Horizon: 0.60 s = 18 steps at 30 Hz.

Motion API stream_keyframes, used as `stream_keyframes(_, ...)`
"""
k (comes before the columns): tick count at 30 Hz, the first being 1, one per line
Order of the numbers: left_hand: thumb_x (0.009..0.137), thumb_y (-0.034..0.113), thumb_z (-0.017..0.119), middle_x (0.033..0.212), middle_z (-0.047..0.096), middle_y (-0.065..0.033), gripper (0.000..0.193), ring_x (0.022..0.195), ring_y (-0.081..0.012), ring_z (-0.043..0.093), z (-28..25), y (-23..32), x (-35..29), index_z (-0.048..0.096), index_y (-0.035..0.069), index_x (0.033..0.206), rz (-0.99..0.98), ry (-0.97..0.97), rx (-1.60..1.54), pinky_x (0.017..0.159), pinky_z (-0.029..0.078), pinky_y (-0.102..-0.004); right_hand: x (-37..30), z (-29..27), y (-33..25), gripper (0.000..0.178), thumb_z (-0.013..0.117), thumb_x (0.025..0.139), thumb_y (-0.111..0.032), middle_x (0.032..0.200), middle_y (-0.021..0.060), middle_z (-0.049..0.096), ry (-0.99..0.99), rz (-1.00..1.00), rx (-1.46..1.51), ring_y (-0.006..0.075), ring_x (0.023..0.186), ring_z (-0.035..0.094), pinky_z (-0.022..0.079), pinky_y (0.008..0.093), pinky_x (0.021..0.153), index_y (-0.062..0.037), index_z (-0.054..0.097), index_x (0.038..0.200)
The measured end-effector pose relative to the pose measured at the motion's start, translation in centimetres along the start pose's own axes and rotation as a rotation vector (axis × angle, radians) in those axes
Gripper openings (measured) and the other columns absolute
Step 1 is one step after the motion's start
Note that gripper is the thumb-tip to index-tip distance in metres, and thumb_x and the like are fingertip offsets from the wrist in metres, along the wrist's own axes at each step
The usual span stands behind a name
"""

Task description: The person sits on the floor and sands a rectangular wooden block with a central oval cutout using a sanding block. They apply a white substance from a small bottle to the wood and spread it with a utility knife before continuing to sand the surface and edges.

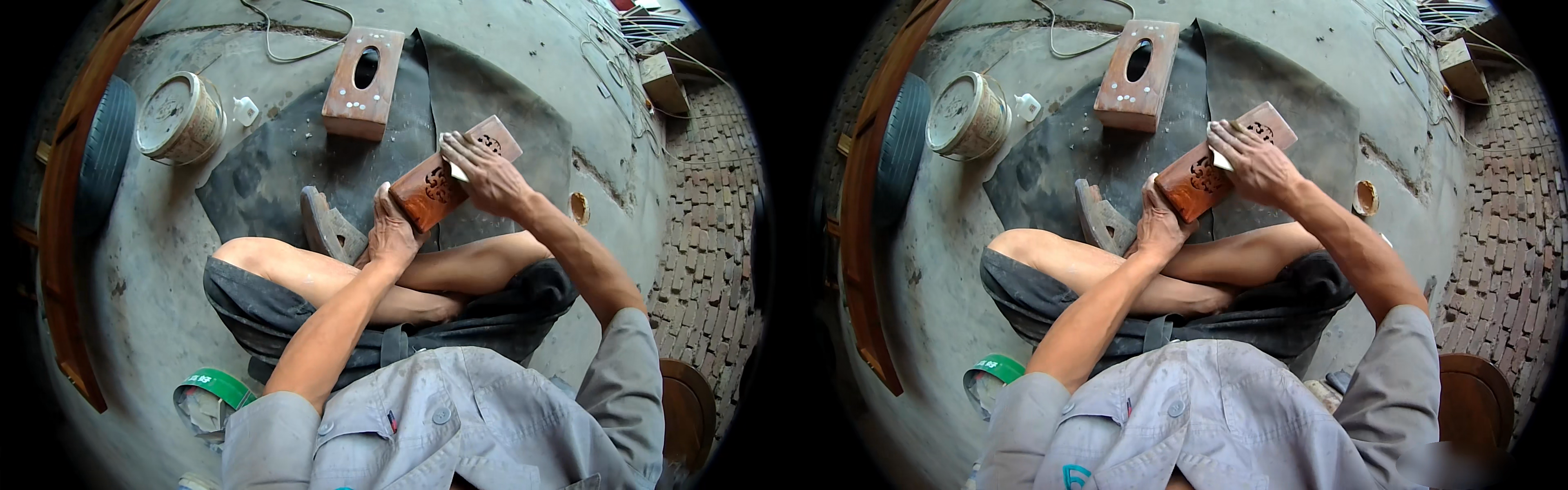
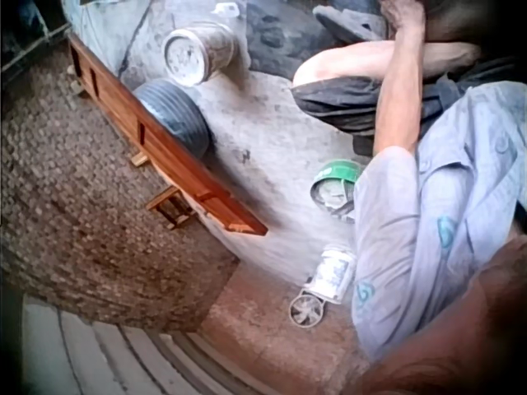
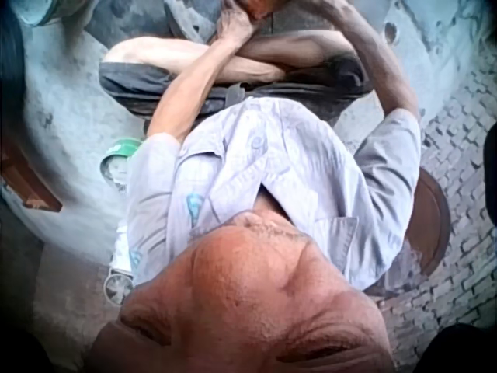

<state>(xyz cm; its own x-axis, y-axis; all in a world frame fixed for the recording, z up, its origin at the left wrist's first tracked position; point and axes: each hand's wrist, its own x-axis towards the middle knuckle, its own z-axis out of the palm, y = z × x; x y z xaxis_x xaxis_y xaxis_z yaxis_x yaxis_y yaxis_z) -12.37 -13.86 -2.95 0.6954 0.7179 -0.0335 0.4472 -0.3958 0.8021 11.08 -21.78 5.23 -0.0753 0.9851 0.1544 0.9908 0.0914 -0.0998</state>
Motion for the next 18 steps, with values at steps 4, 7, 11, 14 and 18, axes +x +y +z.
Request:
stream_keyframes(4, 0.067, 0.027, 0.092, 0.155, 0.034, -0.0254, 0.124, 0.143, -0.0444, 0.040, 0.4, -0.6, -0.2, 0.012, -0.001, 0.157, 0.171, 0.139, 0.094, 0.112, 0.047, -0.0479, 1.3, 1.5, -9.6, 0.073, 0.060, 0.086, -0.007, 0.165, 0.0184, 0.039, -0.081, -0.170, 0.141, 0.0316, 0.155, 0.035, 0.023, 0.0434, 0.132, -0.0002, 0.041, 0.157)
stream_keyframes(7, 0.070, 0.030, 0.088, 0.152, 0.037, -0.0266, 0.119, 0.135, -0.0485, 0.048, 0.9, -0.3, 0.1, 0.011, 0.001, 0.156, 0.039, 0.094, 0.079, 0.108, 0.049, -0.0506, 1.1, 0.0, -6.5, 0.073, 0.060, 0.085, -0.005, 0.163, 0.0202, 0.042, -0.125, -0.109, 0.196, 0.0329, 0.153, 0.037, 0.024, 0.0438, 0.131, 0.0028, 0.042, 0.155)
stream_keyframes(11, 0.072, 0.032, 0.088, 0.154, 0.034, -0.0269, 0.119, 0.140, -0.0472, 0.043, 0.2, 0.3, -0.2, 0.011, 0.002, 0.157, -0.027, 0.009, -0.017, 0.108, 0.050, -0.0498, 0.2, -0.3, -3.5, 0.073, 0.067, 0.086, -0.011, 0.162, 0.0221, 0.042, -0.082, 0.007, 0.126, 0.0337, 0.154, 0.036, 0.027, 0.0447, 0.130, 0.0049, 0.044, 0.153)
stream_keyframes(14, 0.077, 0.038, 0.084, 0.159, 0.029, -0.0255, 0.116, 0.148, -0.0416, 0.038, 2.2, -1.9, 0.0, 0.009, 0.002, 0.158, 0.006, 0.022, 0.112, 0.111, 0.048, -0.0469, 2.8, 1.9, -9.1, 0.070, 0.062, 0.087, -0.015, 0.162, 0.0218, 0.042, -0.069, -0.213, 0.095, 0.0375, 0.153, 0.036, 0.026, 0.0453, 0.130, 0.0041, 0.046, 0.152)
stream_keyframes(18, 0.091, 0.029, 0.069, 0.164, 0.024, -0.0217, 0.095, 0.153, -0.0399, 0.029, 1.9, -3.4, 0.0, 0.008, 0.007, 0.160, -0.017, -0.074, 0.015, 0.115, 0.045, -0.0459, -0.9, 0.5, -9.7, 0.067, 0.056, 0.091, -0.023, 0.161, 0.0254, 0.041, -0.133, -0.284, -0.002, 0.0368, 0.154, 0.035, 0.022, 0.0484, 0.130, 0.0100, 0.047, 0.149)
